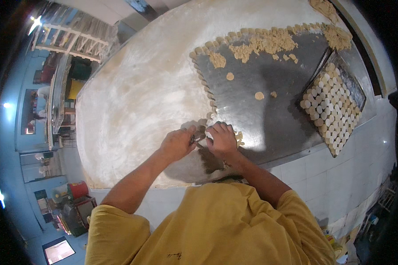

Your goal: The person uses a small round cutter to cut circular pieces from a long strip of dough on a stainless steel table. Each cut piece is placed into a metal tray with many pre-cut dough rounds. The person repeats this cutting and placing cycle continuously.

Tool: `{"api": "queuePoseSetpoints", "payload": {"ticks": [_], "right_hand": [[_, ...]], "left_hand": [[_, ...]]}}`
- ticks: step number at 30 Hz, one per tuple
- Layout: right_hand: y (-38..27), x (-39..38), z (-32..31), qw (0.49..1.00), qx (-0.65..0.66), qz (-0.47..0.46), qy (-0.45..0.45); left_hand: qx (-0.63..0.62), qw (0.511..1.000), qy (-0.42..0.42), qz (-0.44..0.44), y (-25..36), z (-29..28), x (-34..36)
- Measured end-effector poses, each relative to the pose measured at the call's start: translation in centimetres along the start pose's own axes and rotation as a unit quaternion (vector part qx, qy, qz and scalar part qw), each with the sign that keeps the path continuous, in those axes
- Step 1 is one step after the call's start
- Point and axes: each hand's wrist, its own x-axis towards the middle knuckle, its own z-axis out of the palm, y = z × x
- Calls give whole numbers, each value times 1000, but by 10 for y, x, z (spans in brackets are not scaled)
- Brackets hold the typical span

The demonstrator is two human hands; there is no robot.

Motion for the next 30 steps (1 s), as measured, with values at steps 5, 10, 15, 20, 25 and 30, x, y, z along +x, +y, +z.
{"api": "queuePoseSetpoints", "payload": {"ticks": [5, 10, 15, 20, 25, 30], "right_hand": [[2, 2, -4, 997, 6, -53, 54], [-4, 6, 1, 999, -34, -28, -28], [2, -19, -27, 977, -98, -64, -180], [-15, -58, -58, 992, -11, -104, -75], [-53, -85, -34, 979, -66, -84, -175], [-54, -117, -11, 976, -101, -87, -172]], "left_hand": [[-38, 994, 49, 87, -3, 24, 28], [-160, 981, 83, 72, -12, 43, 33], [-192, 930, 184, 254, -10, 67, 17], [-412, 908, 71, 34, -27, 70, -7], [-341, 939, 1, -51, -29, 49, -80], [-185, 979, 77, -46, 23, 65, -115]]}}
